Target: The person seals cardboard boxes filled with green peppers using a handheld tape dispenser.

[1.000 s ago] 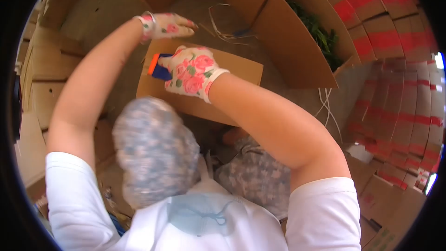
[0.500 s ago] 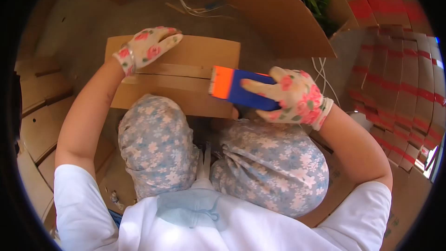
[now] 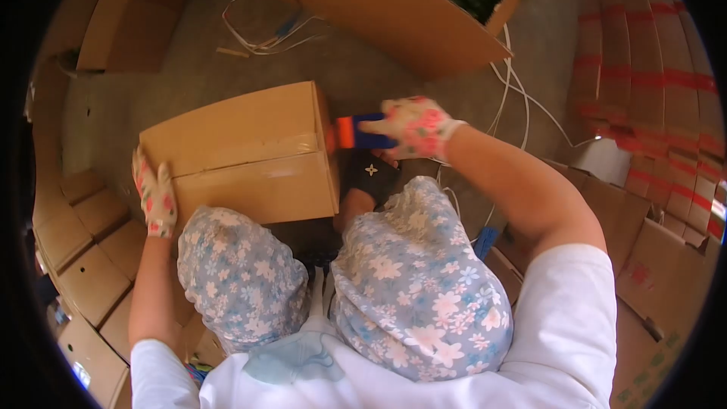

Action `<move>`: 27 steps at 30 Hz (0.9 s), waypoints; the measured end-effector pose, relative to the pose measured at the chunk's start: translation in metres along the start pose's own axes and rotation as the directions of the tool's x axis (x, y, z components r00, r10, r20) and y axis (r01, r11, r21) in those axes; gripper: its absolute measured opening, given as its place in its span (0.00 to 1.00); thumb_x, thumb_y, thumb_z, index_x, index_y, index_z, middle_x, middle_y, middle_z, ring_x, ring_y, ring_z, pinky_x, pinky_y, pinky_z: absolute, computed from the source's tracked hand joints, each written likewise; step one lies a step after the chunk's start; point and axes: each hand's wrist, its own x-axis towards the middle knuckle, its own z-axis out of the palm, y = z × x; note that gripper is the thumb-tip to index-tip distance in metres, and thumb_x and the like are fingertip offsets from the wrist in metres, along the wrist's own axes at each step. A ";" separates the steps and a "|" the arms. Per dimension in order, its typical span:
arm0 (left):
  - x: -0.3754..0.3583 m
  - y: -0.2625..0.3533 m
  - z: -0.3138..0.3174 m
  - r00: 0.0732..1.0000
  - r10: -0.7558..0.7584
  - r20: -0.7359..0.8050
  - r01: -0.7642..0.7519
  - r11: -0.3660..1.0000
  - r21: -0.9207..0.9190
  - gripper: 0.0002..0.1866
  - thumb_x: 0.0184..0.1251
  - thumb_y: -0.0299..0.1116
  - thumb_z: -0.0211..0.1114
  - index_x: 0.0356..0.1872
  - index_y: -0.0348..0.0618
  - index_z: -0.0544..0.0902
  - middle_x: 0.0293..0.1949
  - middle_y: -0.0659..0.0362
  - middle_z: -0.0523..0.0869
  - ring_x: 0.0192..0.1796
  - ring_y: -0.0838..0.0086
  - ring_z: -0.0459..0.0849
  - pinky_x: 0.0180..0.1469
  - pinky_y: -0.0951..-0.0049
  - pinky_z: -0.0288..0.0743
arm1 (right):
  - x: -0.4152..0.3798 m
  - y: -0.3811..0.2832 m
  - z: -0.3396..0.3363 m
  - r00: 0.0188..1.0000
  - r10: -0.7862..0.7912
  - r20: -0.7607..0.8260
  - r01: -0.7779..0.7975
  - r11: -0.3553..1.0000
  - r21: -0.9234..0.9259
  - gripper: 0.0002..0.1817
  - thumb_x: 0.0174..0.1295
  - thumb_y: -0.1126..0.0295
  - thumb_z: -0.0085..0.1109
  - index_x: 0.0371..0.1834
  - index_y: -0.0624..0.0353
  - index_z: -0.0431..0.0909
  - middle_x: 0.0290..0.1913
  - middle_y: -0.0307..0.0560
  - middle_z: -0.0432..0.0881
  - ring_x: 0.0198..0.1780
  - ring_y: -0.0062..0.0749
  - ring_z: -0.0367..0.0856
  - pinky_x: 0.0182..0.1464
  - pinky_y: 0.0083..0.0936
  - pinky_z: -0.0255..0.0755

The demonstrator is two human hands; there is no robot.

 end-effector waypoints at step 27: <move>0.104 0.189 0.029 0.656 -0.069 0.751 -0.034 0.992 0.121 0.47 0.67 0.64 0.53 0.78 0.41 0.54 0.72 0.44 0.68 0.68 0.54 0.75 0.66 0.60 0.71 | -0.022 -0.030 -0.185 0.549 0.086 -0.832 0.089 0.983 0.159 0.28 0.52 0.65 0.70 0.60 0.56 0.80 0.38 0.51 0.84 0.38 0.44 0.83 0.44 0.34 0.78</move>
